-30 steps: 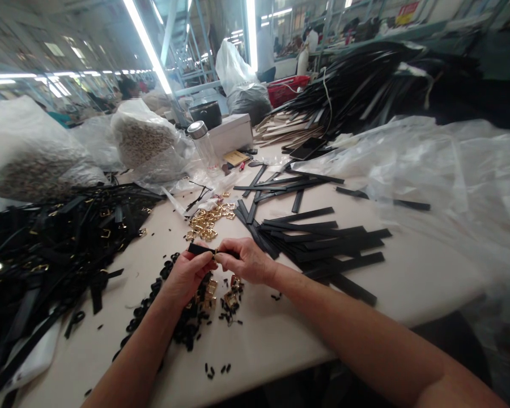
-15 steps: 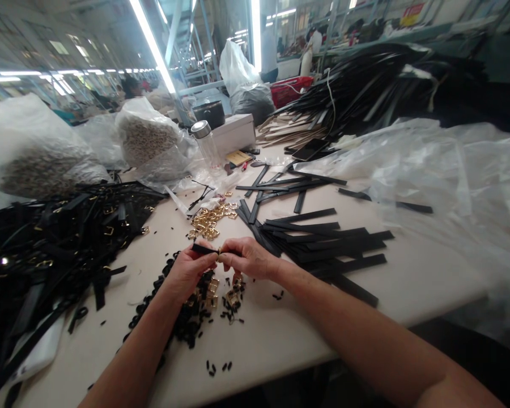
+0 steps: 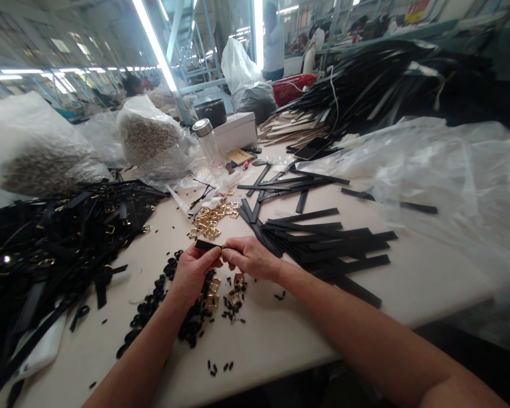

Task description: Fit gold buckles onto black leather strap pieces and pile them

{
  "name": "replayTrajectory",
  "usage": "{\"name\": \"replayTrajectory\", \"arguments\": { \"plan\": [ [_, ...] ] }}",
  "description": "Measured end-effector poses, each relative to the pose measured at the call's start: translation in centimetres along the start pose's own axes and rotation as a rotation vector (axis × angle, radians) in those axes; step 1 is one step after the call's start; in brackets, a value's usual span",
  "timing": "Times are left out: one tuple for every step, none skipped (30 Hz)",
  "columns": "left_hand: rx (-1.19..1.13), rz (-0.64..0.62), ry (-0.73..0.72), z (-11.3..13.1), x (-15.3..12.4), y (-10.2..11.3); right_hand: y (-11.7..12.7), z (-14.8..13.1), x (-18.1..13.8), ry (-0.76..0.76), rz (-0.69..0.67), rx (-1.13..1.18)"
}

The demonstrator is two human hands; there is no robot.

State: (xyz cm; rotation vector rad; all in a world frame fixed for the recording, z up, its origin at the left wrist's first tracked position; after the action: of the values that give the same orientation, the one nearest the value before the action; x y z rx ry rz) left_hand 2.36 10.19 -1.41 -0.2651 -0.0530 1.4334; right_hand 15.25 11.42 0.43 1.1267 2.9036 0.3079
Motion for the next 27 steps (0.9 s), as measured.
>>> {"name": "replayTrajectory", "arguments": {
  "plan": [
    [-0.026,-0.014,0.008,0.0,0.0,-0.1,0.0,0.0,0.0,0.005,-0.003,0.021],
    [-0.049,-0.028,0.016,0.0,0.0,-0.1,0.0,0.1,0.1,0.008,-0.014,0.054],
    [-0.066,-0.038,0.021,0.1,0.0,-0.1,0.0,0.1,0.1,0.011,-0.031,0.097],
    [-0.076,-0.041,0.023,0.1,-0.1,-0.1,-0.1,0.1,0.1,0.019,-0.052,0.143],
    [-0.081,-0.041,0.021,0.2,-0.1,0.0,-0.2,0.1,0.2,0.029,-0.074,0.188],
    [-0.082,-0.038,0.015,0.2,-0.2,0.0,-0.3,0.1,0.2,0.04,-0.097,0.232],
    [-0.077,-0.037,0.004,0.3,-0.2,0.1,-0.5,0.2,0.2,0.045,-0.119,0.27],
    [-0.066,-0.037,-0.01,0.3,-0.3,0.1,-0.6,0.2,0.2,0.044,-0.141,0.301],
    [-0.052,-0.038,-0.03,0.4,-0.3,0.1,-0.8,0.3,0.3,0.037,-0.161,0.325],
    [-0.034,-0.04,-0.051,0.5,-0.3,0.1,-1.0,0.5,0.3,0.026,-0.178,0.343],
    [-0.015,-0.04,-0.072,0.6,-0.4,0.1,-1.1,0.6,0.3,0.015,-0.193,0.355],
    [0.005,-0.039,-0.089,0.7,-0.4,0.2,-1.2,0.7,0.3,0.006,-0.204,0.361],
    [0.026,-0.036,-0.105,0.8,-0.5,0.2,-1.2,0.7,0.3,0.001,-0.212,0.366],
    [0.05,-0.035,-0.118,0.9,-0.5,0.2,-1.2,0.8,0.3,-0.004,-0.219,0.369],
    [0.077,-0.036,-0.129,1.1,-0.6,0.2,-1.3,0.8,0.2,-0.01,-0.226,0.37],
    [0.105,-0.041,-0.139,1.2,-0.6,0.1,-1.3,0.8,0.2,-0.016,-0.231,0.368],
    [0.133,-0.048,-0.149,1.4,-0.7,0.1,-1.3,0.8,0.1,-0.02,-0.233,0.365],
    [0.161,-0.059,-0.157,1.6,-0.7,0.0,-1.3,0.8,0.1,-0.024,-0.236,0.361],
    [0.187,-0.068,-0.163,1.7,-0.8,0.0,-1.3,0.8,0.0,-0.028,-0.238,0.355],
    [0.212,-0.072,-0.168,1.9,-0.8,-0.1,-1.3,0.8,0.0,-0.031,-0.241,0.348],
    [0.233,-0.074,-0.171,2.0,-0.8,-0.1,-1.3,0.8,0.0,-0.034,-0.243,0.339],
    [0.252,-0.076,-0.171,2.0,-0.8,0.0,-1.3,0.9,0.0,-0.038,-0.245,0.33],
    [0.267,-0.078,-0.169,2.1,-0.8,0.0,-1.4,0.9,0.0,-0.044,-0.247,0.318],
    [0.279,-0.082,-0.165,2.1,-0.8,-0.1,-1.4,0.9,0.0,-0.051,-0.245,0.301],
    [0.29,-0.085,-0.16,2.0,-0.7,-0.1,-1.4,1.0,0.0,-0.058,-0.238,0.278],
    [0.304,-0.087,-0.155,2.0,-0.7,-0.1,-1.4,1.0,0.0,-0.067,-0.225,0.246],
    [0.32,-0.084,-0.151,2.0,-0.6,-0.2,-1.3,1.0,0.1,-0.078,-0.205,0.204]
  ]
}}
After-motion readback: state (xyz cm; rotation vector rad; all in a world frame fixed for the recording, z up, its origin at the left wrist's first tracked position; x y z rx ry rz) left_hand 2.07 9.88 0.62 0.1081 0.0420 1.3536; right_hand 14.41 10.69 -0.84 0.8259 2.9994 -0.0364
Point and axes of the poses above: each hand's wrist, its own x-axis towards the middle knuckle, its own y-axis out of the back of the hand, z = x × y, the point moved 8 cm from there along x, towards the middle knuckle, and after that the axes turned 12 degrees about -z, right-handed, at the moved point
